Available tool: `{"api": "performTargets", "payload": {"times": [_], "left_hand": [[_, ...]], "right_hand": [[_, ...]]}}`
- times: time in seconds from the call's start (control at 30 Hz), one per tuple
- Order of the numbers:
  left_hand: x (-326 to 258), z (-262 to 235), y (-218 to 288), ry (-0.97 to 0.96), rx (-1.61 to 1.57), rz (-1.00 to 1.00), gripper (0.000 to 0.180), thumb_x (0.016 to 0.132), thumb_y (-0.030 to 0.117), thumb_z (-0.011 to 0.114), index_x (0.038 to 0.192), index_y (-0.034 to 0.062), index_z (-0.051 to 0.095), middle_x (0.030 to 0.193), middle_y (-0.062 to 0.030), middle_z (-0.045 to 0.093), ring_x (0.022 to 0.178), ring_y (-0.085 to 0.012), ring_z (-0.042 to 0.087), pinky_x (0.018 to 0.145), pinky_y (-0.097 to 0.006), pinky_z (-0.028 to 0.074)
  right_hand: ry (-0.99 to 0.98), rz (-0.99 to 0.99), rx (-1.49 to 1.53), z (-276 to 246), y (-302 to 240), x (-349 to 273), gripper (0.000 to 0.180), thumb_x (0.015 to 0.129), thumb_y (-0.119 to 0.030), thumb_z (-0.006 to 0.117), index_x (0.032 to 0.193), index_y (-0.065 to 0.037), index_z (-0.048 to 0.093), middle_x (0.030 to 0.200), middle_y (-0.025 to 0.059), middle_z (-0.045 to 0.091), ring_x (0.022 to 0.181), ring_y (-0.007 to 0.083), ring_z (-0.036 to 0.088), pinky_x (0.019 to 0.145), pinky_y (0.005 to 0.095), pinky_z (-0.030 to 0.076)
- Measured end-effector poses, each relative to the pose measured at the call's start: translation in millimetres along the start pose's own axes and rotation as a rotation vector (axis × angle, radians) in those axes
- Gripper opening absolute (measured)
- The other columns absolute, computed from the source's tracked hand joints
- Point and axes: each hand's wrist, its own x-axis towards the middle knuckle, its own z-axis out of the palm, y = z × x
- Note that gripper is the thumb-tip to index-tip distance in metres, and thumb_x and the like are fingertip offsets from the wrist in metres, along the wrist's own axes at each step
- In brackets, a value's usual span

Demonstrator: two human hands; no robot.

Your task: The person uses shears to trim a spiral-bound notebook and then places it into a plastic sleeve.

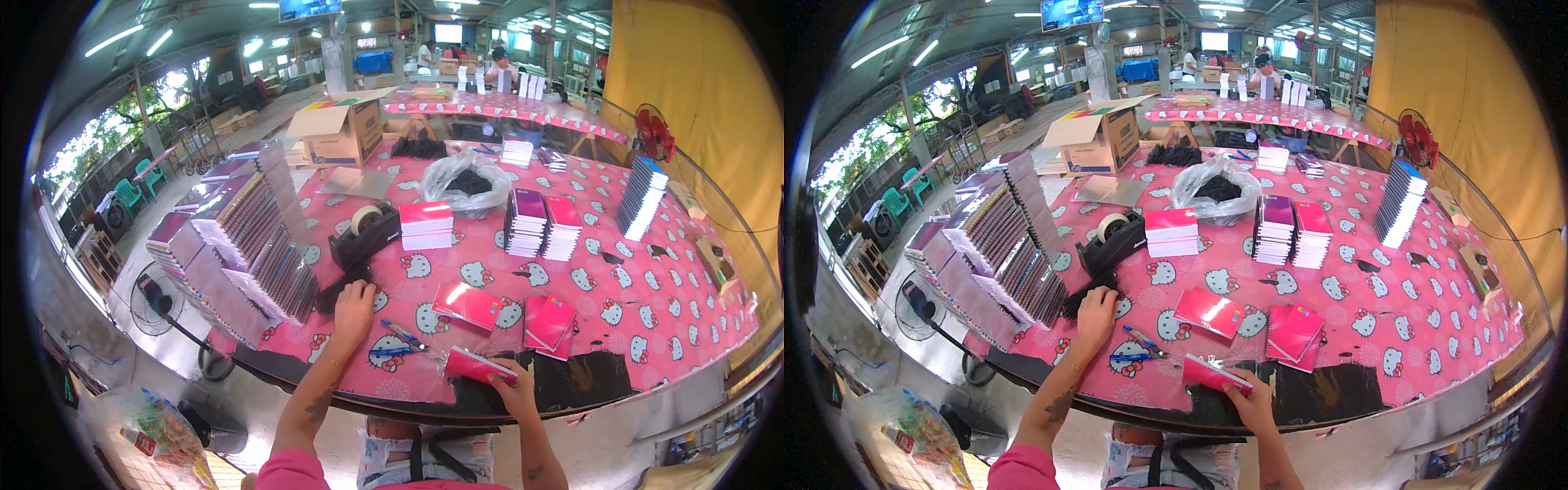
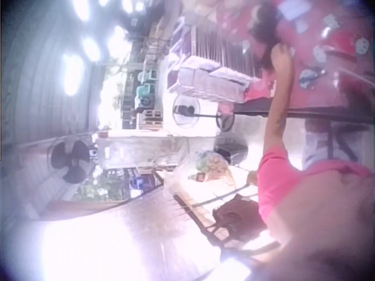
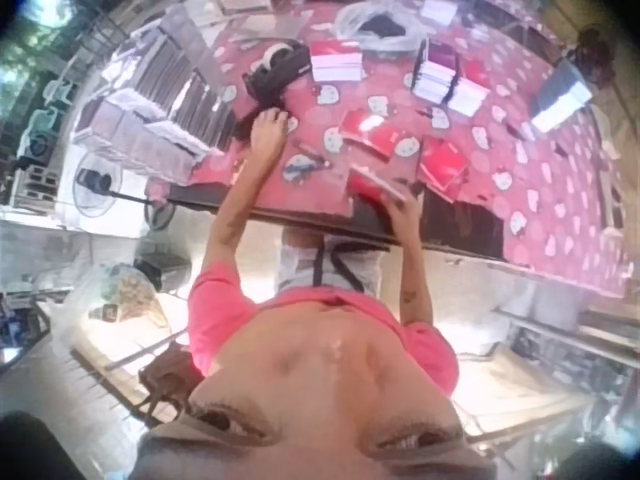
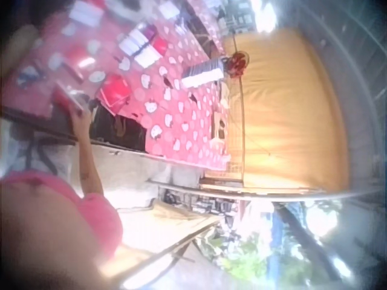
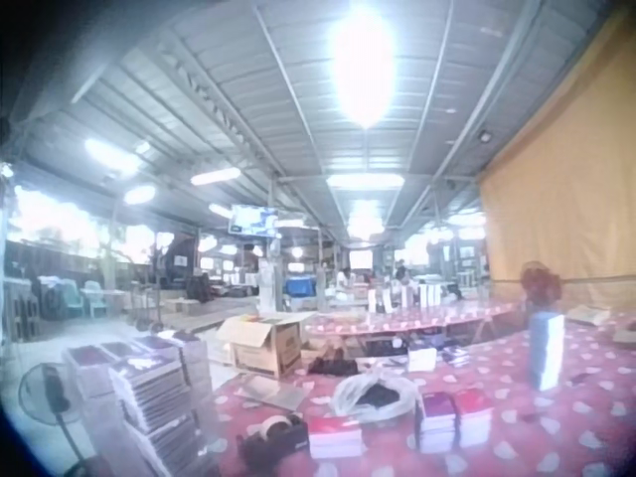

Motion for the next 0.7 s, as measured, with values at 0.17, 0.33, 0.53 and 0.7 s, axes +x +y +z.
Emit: {"api": "performTargets", "payload": {"times": [0.17, 0.33, 0.53, 0.7], "left_hand": [[-9.6, 0.2, 4.5, -0.052, 0.035, 0.019, 0.027, 0.084, 0.010, 0.063, 0.111, 0.0058, 0.063, 0.102, -0.0100, 0.057, 0.095, -0.0276, 0.058, 0.078, -0.039, 0.050], [-14.0, 4.8, 8.7, -0.102, 0.047, 0.013, 0.038, 0.082, 0.008, 0.062, 0.120, 0.0048, 0.062, 0.096, -0.0106, 0.055, 0.092, -0.0279, 0.058, 0.076, -0.039, 0.051], [-20.6, 10.9, 2.9, -0.091, -0.010, -0.053, 0.035, 0.088, 0.010, 0.064, 0.123, 0.0045, 0.061, 0.093, -0.0106, 0.055, 0.086, -0.0288, 0.060, 0.071, -0.040, 0.053], [-18.1, 4.2, 7.8, -0.024, 0.008, -0.041, 0.043, 0.082, 0.009, 0.065, 0.125, 0.0052, 0.062, 0.098, -0.0114, 0.057, 0.089, -0.0297, 0.059, 0.077, -0.042, 0.050]], "right_hand": [[-0.029, 0.004, 0.000, 0.2, -5.7, 0.5, 0.028, 0.090, -0.005, 0.074, 0.118, 0.000, 0.069, 0.106, 0.0043, 0.070, 0.099, 0.0109, 0.063, 0.090, 0.0278, 0.050], [-0.048, 0.010, -0.011, -0.6, -6.9, 1.1, 0.027, 0.091, -0.005, 0.074, 0.117, -0.001, 0.070, 0.106, 0.0042, 0.071, 0.098, 0.0104, 0.063, 0.091, 0.0272, 0.050], [-0.048, 0.008, 0.077, 4.8, -10.9, 2.1, 0.027, 0.091, -0.004, 0.073, 0.118, -0.002, 0.071, 0.099, -0.0006, 0.069, 0.090, 0.0066, 0.058, 0.081, 0.0234, 0.047], [-0.102, 0.032, -0.006, 1.6, -17.0, 1.2, 0.027, 0.091, -0.003, 0.072, 0.118, -0.001, 0.072, 0.101, 0.0016, 0.071, 0.092, 0.0072, 0.060, 0.084, 0.0244, 0.049]]}}
